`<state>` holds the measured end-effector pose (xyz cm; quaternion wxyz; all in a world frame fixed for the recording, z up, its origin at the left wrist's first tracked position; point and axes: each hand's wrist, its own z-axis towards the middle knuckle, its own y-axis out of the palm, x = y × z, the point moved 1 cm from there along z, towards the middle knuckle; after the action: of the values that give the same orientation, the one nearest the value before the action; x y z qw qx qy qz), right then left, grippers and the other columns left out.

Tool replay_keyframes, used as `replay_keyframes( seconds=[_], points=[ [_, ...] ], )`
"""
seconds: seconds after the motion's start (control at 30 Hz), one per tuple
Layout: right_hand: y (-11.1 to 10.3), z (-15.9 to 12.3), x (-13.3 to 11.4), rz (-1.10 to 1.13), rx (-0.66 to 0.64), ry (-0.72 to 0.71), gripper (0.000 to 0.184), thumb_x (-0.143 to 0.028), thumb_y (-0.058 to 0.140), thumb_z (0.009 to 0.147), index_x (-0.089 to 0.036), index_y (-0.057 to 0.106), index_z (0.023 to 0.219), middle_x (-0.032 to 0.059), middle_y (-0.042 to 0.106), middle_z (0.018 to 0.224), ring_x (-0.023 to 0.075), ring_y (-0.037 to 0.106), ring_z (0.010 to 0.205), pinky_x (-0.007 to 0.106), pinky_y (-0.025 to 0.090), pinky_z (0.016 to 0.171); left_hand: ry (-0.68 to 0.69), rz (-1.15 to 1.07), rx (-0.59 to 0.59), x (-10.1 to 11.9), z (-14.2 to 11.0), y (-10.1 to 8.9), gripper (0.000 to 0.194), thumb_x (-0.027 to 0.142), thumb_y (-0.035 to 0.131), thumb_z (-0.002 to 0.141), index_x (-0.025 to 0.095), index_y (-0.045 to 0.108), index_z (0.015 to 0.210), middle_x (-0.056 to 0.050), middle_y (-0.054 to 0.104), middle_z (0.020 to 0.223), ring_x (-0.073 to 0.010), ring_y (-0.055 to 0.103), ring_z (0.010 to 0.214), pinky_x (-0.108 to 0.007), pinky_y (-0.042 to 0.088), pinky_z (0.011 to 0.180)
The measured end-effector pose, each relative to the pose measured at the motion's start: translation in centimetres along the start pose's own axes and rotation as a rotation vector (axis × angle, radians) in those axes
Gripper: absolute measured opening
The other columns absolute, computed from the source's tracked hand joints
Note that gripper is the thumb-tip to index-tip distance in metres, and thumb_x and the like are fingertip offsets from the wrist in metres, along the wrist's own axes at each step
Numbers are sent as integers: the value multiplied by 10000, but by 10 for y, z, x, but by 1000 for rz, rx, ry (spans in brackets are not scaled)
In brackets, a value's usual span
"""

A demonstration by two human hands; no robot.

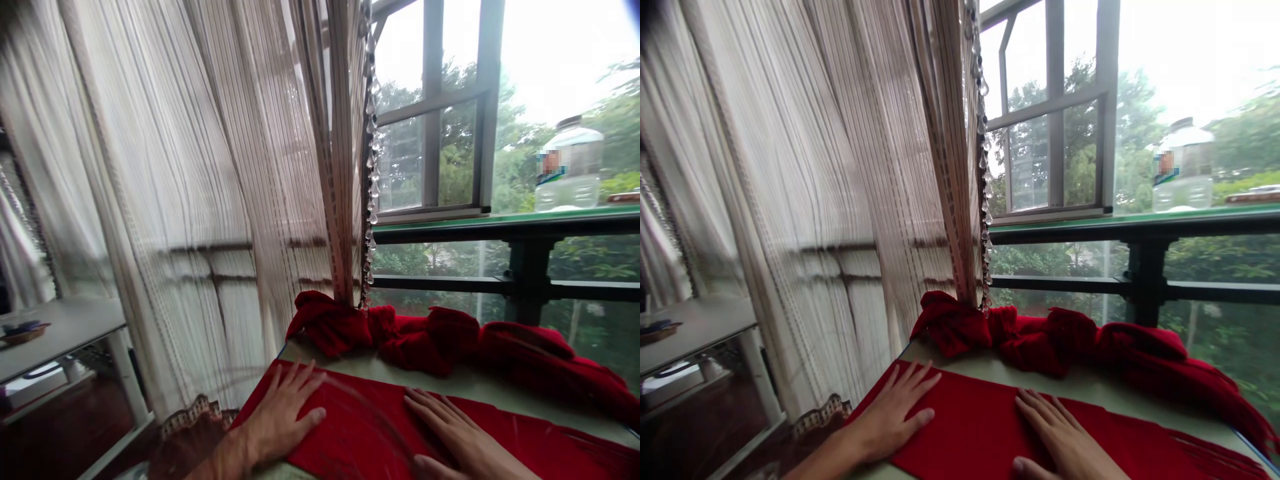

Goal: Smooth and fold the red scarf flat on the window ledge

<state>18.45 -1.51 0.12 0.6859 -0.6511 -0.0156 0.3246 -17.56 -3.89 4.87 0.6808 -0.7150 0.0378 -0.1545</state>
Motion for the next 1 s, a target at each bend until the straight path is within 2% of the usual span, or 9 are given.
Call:
replay_keyframes(
  seconds=[0.07,0.13,0.23,0.4,0.5,0.6,0.73,0.9,1.0],
  points=[
    [0,0,-2,14,-110,9,916,-784,603,861,-261,460,1600,43,350,1720,373,280,1622,520,217,1357,-3,-10,-87,12,-12,-4,703,647,449,1081,336,337,1702,-35,193,1799,-336,110,1672,-645,47,1340],
    [0,0,-3,21,-145,16,932,-776,591,877,-242,426,1623,59,304,1743,369,230,1640,532,171,1367,-15,-18,-86,24,-14,-8,708,629,445,1082,304,343,1703,-56,185,1798,-356,84,1670,-671,47,1329],
    [1,1,-2,34,-131,1,951,-792,619,860,-250,441,1622,80,334,1745,373,247,1641,533,193,1366,9,-42,-3,45,-11,-10,722,656,447,1069,338,326,1706,-25,157,1804,-347,47,1672,-662,47,1333],
    [4,4,3,71,-88,-41,992,-832,620,851,-216,465,1613,136,371,1734,380,287,1634,540,215,1360,-9,-65,-190,77,-3,-10,772,608,551,1019,301,351,1698,-61,195,1796,-359,73,1669,-681,27,1324],
    [5,4,4,84,-109,-47,1048,-858,628,831,-184,456,1615,170,365,1732,391,292,1632,546,225,1356,31,-97,-80,93,15,-10,751,666,455,1056,306,338,1705,-60,198,1799,-348,45,1672,-678,31,1326],
    [6,6,7,89,-66,-46,1004,-841,631,839,-202,491,1601,171,382,1728,408,287,1632,566,231,1352,74,-131,16,103,33,7,721,675,363,1087,324,311,1714,-26,163,1805,-313,31,1677,-643,-6,1338],
    [3,7,4,76,-74,-31,963,-817,650,836,-228,525,1587,166,396,1725,425,281,1630,593,214,1351,49,-124,-42,100,36,27,713,648,453,1062,345,351,1699,-14,202,1798,-309,82,1677,-617,9,1351],
    [-9,3,-9,65,-118,-17,939,-784,635,853,-223,514,1597,163,379,1736,421,264,1635,591,191,1355,-79,-18,24,77,18,9,720,650,353,1079,305,329,1711,-22,133,1806,-325,27,1672,-632,38,1343],
    [-8,2,-7,58,-85,-14,917,-758,654,848,-232,527,1588,160,398,1726,406,279,1633,565,201,1356,-110,11,7,65,15,10,718,611,379,1072,280,340,1709,-41,185,1799,-326,79,1672,-639,61,1342]
  ],
)
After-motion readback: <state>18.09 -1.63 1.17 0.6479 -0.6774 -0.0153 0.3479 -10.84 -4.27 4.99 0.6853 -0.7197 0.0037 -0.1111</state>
